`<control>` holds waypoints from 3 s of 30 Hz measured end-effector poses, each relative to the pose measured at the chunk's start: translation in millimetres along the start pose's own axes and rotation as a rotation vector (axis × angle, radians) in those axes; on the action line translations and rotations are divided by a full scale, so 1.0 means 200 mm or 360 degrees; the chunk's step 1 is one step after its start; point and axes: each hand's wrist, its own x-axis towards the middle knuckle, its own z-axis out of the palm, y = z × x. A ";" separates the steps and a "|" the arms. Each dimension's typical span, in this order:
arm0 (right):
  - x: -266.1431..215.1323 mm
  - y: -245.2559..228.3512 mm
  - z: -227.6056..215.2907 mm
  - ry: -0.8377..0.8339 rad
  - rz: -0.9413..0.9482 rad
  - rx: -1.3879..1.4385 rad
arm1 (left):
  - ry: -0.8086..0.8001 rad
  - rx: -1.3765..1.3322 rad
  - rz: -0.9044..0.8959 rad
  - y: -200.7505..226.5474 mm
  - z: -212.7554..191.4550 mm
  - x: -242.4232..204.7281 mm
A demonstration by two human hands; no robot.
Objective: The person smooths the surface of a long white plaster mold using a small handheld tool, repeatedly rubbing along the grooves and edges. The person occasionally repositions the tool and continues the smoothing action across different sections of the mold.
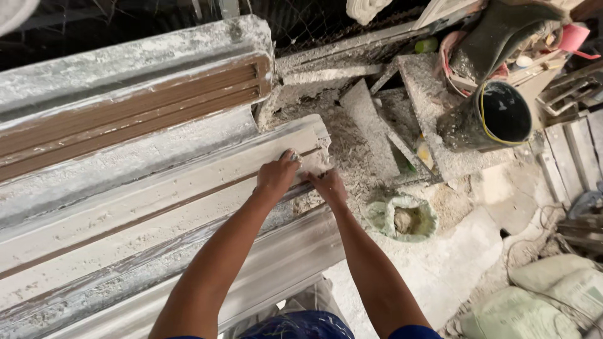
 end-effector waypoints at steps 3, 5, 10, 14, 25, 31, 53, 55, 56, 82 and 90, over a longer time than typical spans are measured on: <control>0.02 0.03 0.01 -0.0082 -0.0053 -0.0037 | -0.0022 0.0027 -0.0034 0.03 0.02 0.02; 0.07 0.10 0.03 -0.0229 -0.0151 -0.0010 | -0.0158 0.0041 -0.0041 0.08 0.05 0.07; 0.25 0.25 0.09 -0.0405 -0.0391 0.0203 | -0.0043 0.0065 -0.0038 0.28 0.03 0.24; 0.39 0.39 0.05 -0.1051 -0.0359 0.0528 | -0.0056 -0.0079 -0.0274 0.37 0.09 0.16; 0.57 0.54 0.04 -0.1051 -0.0745 0.0144 | 0.0338 -0.0149 -0.0675 0.73 0.23 0.20; 0.74 0.70 -0.06 -0.0780 -0.0811 0.0169 | 0.0277 -0.0218 -0.0844 0.77 0.25 0.31; 0.64 0.42 -0.18 -0.1017 -0.0641 0.0617 | 0.0243 -0.0303 -0.1095 0.68 0.18 0.54; 0.60 0.39 -0.15 -0.1067 -0.0803 0.0641 | 0.0224 -0.0201 -0.1061 0.69 0.16 0.55; 0.59 0.37 -0.14 -0.1093 -0.0886 0.0653 | 0.0231 -0.0121 -0.1041 0.69 0.16 0.56; 0.68 1.07 -0.41 -0.0825 -0.0188 0.0734 | 0.0250 -0.0463 -0.1050 0.69 0.05 0.67; 0.64 1.14 -0.43 -0.0769 -0.0299 0.0709 | 0.0385 -0.0669 -0.1193 0.68 0.11 0.77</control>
